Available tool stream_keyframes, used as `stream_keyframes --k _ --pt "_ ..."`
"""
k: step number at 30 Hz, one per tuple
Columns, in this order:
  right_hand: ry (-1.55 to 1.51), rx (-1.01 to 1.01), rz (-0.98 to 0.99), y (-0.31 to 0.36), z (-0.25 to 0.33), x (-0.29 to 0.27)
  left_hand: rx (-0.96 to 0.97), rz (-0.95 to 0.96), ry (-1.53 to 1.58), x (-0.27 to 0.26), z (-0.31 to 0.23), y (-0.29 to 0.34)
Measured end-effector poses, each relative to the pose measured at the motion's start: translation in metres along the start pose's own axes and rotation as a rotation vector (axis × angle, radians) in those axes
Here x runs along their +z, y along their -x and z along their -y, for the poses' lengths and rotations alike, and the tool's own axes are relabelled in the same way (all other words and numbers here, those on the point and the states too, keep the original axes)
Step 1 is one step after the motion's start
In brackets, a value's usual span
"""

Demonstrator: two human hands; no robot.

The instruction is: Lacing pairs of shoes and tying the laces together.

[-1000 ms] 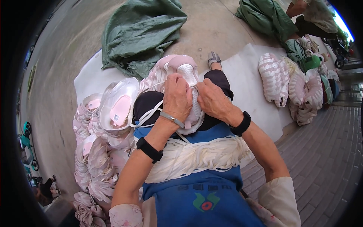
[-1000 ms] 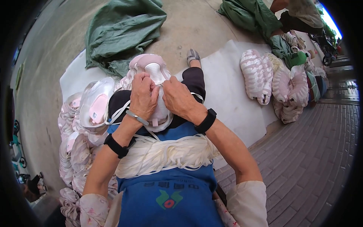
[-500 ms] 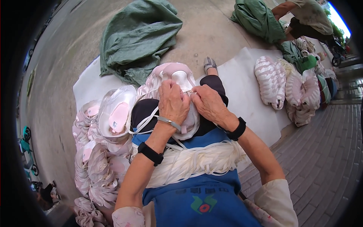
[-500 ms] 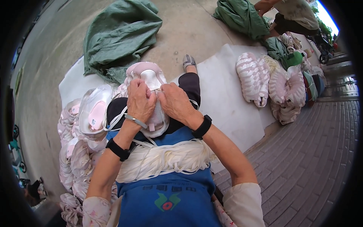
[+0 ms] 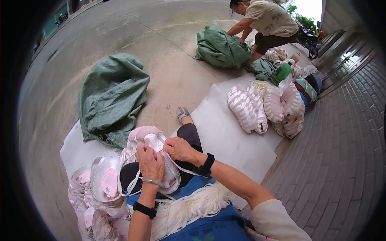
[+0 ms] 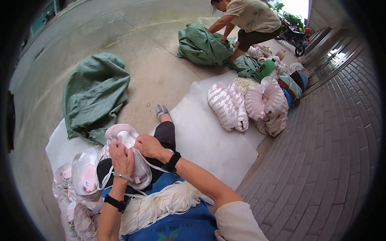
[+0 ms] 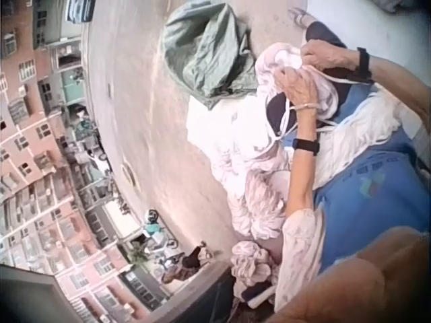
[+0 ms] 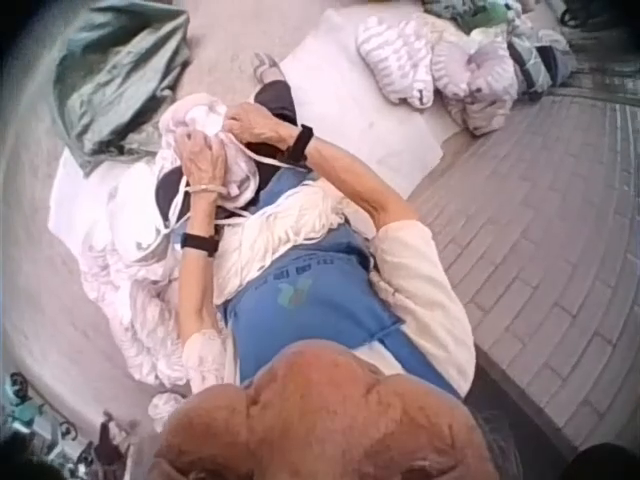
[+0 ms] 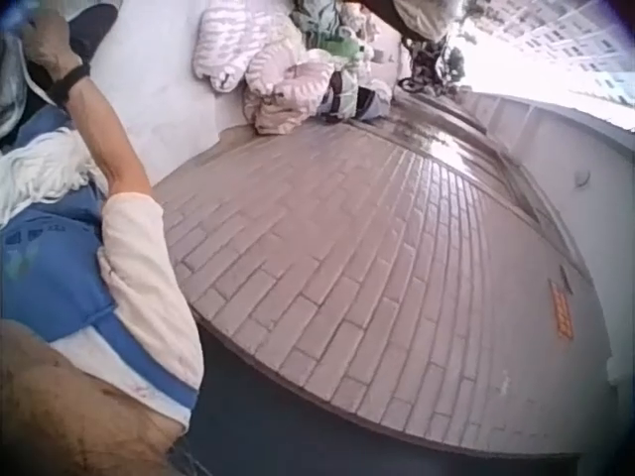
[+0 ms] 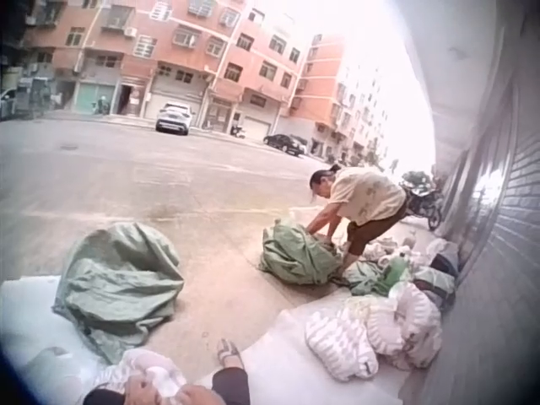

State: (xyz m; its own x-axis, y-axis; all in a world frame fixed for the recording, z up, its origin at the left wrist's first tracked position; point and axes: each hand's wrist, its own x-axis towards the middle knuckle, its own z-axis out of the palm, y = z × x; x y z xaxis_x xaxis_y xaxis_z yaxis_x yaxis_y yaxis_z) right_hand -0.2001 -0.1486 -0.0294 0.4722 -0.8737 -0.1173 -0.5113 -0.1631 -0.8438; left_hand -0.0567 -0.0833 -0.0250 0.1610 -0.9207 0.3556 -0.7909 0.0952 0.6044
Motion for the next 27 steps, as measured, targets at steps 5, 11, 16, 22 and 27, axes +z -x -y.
stream_keyframes --k 5,11,16,22,27 --pt "0.162 -0.046 -0.255 0.007 -0.001 0.015 -0.023 0.012 0.019 0.002 -0.002 0.000" --pt "0.301 -0.199 -0.236 0.025 0.011 0.016 -0.041 0.027 0.025 0.002 0.001 -0.001" --pt "0.431 -0.155 -0.106 0.038 0.027 0.015 -0.049 0.008 0.063 0.001 0.002 0.001" --pt "0.719 -0.226 -0.212 0.033 0.027 0.041 -0.068 0.040 0.091 0.002 0.006 0.007" --pt "0.578 -0.342 -0.182 0.042 0.024 0.040 -0.060 0.031 0.084 -0.003 0.009 0.018"
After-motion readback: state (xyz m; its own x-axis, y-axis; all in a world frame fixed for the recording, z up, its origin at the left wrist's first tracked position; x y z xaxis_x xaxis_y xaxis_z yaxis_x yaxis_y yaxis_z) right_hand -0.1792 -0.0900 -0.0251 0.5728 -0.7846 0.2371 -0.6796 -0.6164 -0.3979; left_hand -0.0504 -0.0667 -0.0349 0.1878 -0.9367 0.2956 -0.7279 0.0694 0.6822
